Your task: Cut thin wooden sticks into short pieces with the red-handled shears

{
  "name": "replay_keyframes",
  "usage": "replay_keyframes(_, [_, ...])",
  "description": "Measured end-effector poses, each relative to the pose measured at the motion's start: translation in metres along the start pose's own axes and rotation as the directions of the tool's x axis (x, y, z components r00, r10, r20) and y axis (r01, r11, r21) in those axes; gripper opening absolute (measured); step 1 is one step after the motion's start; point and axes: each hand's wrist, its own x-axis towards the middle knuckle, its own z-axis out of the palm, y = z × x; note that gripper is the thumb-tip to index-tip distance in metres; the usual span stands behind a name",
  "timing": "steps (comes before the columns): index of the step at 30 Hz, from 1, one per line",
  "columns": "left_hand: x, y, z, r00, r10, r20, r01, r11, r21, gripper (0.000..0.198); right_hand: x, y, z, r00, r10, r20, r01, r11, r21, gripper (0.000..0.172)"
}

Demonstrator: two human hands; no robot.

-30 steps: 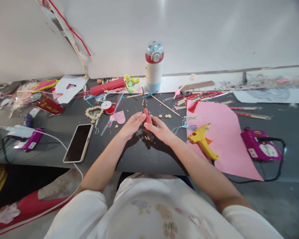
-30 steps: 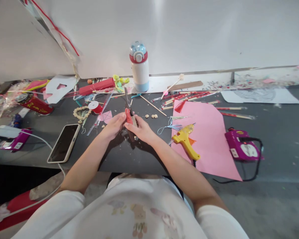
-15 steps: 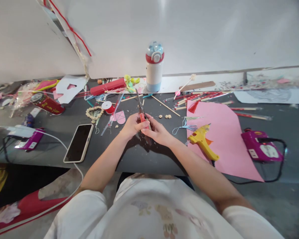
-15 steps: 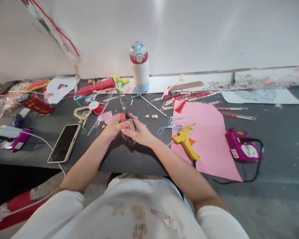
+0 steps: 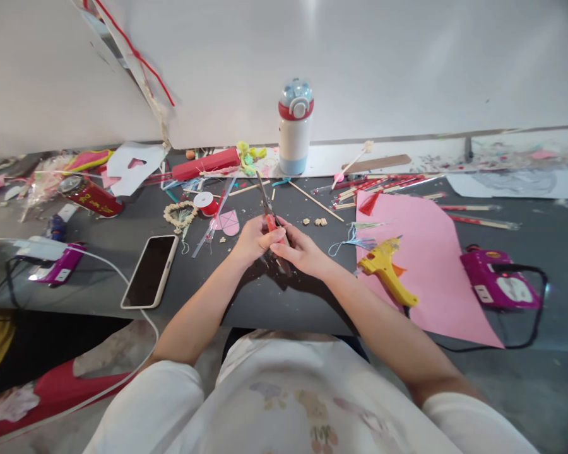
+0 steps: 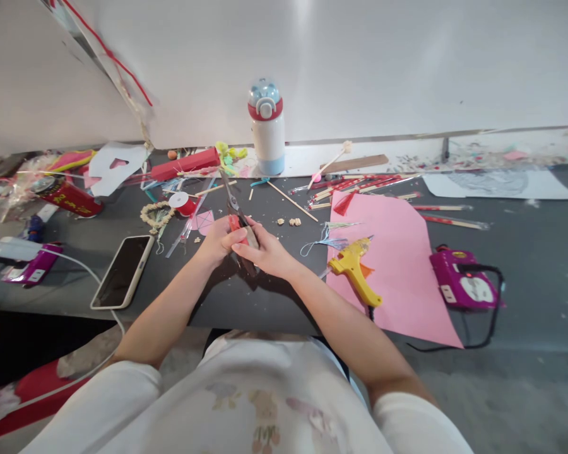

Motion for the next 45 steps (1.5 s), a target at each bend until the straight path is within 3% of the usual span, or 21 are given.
replay_keyframes(3, [0.001, 0.001, 0.000, 0.999, -0.046, 0.028, 0.045, 0.998, 0.047, 0.062, 0.001, -0.002, -0.001, 0.998, 0.065, -0.012, -0.064, 0.998, 0.012, 0.050])
replay_keyframes(5, [0.002, 0.002, -0.003, 0.999, -0.029, 0.026, 0.027, 0.997, 0.075, 0.064, 0.002, -0.004, -0.002, 0.995, 0.101, -0.025, -0.101, 0.995, 0.005, 0.045])
replay_keyframes(7, [0.003, 0.003, -0.007, 0.999, 0.019, -0.031, -0.016, 0.995, 0.099, 0.068, 0.003, -0.006, -0.004, 0.991, 0.126, -0.047, -0.125, 0.992, 0.008, 0.046])
replay_keyframes(9, [0.003, 0.004, -0.014, 0.985, 0.077, -0.157, -0.051, 0.985, 0.162, 0.069, 0.003, -0.006, -0.006, 0.987, 0.149, -0.053, -0.147, 0.988, 0.034, 0.047])
replay_keyframes(11, [0.001, 0.007, -0.022, 0.925, 0.195, -0.326, -0.088, 0.945, 0.315, 0.061, 0.002, -0.006, -0.008, 0.985, 0.170, -0.032, -0.168, 0.984, 0.067, 0.047])
replay_keyframes(13, [0.000, 0.011, -0.029, 0.812, 0.395, -0.430, -0.104, 0.823, 0.559, 0.043, 0.002, -0.006, -0.009, 0.983, 0.183, 0.001, -0.183, 0.982, 0.053, 0.046])
replay_keyframes(15, [-0.002, 0.016, -0.037, 0.714, 0.565, -0.413, -0.061, 0.638, 0.767, 0.026, 0.001, -0.006, -0.009, 0.983, 0.185, 0.022, -0.184, 0.983, -0.015, 0.046])
replay_keyframes(16, [-0.002, 0.017, -0.040, 0.697, 0.608, -0.381, -0.030, 0.556, 0.831, 0.021, 0.001, -0.006, -0.008, 0.982, 0.184, 0.028, -0.183, 0.982, -0.052, 0.047])
replay_keyframes(19, [0.000, 0.018, -0.048, 0.740, 0.603, -0.298, 0.004, 0.439, 0.899, 0.017, -0.001, -0.008, -0.007, 0.984, 0.173, 0.033, -0.168, 0.978, -0.120, 0.049])
replay_keyframes(21, [0.002, 0.015, -0.052, 0.787, 0.561, -0.255, -0.012, 0.428, 0.904, 0.015, -0.003, -0.010, -0.007, 0.987, 0.161, 0.031, -0.155, 0.978, -0.141, 0.048])
replay_keyframes(23, [0.003, 0.012, -0.055, 0.806, 0.543, -0.236, -0.028, 0.433, 0.901, 0.015, -0.004, -0.012, -0.007, 0.987, 0.154, 0.034, -0.147, 0.976, -0.158, 0.048])
replay_keyframes(30, [0.004, 0.006, -0.061, 0.732, 0.612, -0.298, -0.092, 0.523, 0.847, 0.014, -0.005, -0.018, -0.010, 0.987, 0.131, 0.093, -0.110, 0.973, -0.204, 0.046])
replay_keyframes(35, [0.004, 0.007, -0.064, 0.740, 0.604, -0.298, -0.138, 0.568, 0.811, 0.016, -0.006, -0.018, -0.010, 0.985, 0.122, 0.119, -0.095, 0.972, -0.214, 0.049])
replay_keyframes(45, [0.004, 0.008, -0.069, 0.769, 0.598, -0.228, -0.184, 0.547, 0.816, 0.023, -0.006, -0.020, -0.010, 0.985, 0.111, 0.130, -0.081, 0.972, -0.219, 0.047])
